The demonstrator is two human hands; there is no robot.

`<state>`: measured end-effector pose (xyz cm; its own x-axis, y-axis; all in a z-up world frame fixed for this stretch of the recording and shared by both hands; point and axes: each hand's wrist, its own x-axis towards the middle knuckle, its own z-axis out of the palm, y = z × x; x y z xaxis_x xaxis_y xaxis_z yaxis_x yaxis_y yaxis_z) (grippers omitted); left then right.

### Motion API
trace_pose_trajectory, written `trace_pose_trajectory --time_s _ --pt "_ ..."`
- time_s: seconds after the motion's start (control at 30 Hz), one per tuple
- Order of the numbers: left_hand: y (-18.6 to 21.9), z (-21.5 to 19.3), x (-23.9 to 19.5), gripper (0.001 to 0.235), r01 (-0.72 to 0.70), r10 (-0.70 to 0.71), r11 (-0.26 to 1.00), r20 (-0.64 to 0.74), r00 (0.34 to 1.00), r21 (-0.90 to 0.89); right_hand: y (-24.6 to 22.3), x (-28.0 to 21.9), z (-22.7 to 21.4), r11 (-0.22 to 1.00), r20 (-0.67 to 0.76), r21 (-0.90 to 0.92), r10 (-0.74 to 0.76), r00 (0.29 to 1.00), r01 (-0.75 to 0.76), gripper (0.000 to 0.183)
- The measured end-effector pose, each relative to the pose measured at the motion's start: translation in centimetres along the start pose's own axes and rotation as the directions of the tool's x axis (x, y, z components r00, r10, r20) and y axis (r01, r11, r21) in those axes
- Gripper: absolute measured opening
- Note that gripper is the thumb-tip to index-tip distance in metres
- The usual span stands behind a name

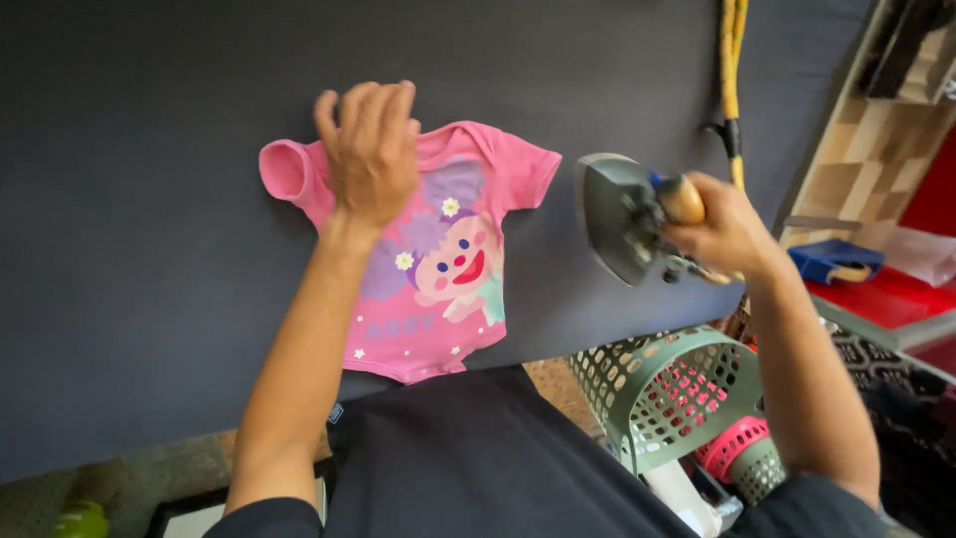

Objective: The person is ironing baby onesies. They take an item from a basket, lay it flat on the ironing board, smooth it with their hands to remove wrinkles, and then press it with a steam iron.

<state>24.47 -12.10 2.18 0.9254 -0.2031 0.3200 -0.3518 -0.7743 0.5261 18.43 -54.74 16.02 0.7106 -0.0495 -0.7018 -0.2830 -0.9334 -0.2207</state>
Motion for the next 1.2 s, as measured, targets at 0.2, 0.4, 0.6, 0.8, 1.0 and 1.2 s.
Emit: trace_pose_trajectory --time_s 0.2,0.4,0.6,0.8,1.0,1.2 --pt "-3.8 0.6 -0.9 0.026 0.054 -0.048 0.996 0.077 0.996 -0.076 -19.3 1.9 0.2 0.982 -0.026 -0.02 0.188 0.982 -0.189 0.017" --pt "-7.0 1.9 -0.7 0.032 0.266 -0.218 0.869 0.159 0.963 -0.418 -22.5 5.7 6.9 0.941 -0.199 0.207 0.31 0.93 -0.269 0.018" --pt "-7.1 1.8 -0.7 0.036 0.181 -0.145 0.9 0.12 0.982 -0.397 -15.8 6.4 10.9 0.93 -0.4 0.195 0.365 0.841 -0.311 0.032" --pt "-6.5 1.5 -0.4 0.034 0.142 -0.135 0.929 0.046 0.99 -0.341 -13.4 5.5 11.6 0.931 -0.441 0.169 0.364 0.82 -0.322 0.019" --pt "-6.3 0.9 -0.5 0.031 0.142 -0.125 0.929 0.07 0.99 -0.342 -10.2 4.8 13.0 0.992 -0.403 -0.04 0.096 0.91 -0.122 0.009" --pt "-5.9 0.6 -0.6 0.029 0.164 -0.137 0.921 0.101 0.986 -0.353 -7.8 3.4 11.8 0.949 -0.223 -0.279 -0.213 0.951 0.147 0.026"
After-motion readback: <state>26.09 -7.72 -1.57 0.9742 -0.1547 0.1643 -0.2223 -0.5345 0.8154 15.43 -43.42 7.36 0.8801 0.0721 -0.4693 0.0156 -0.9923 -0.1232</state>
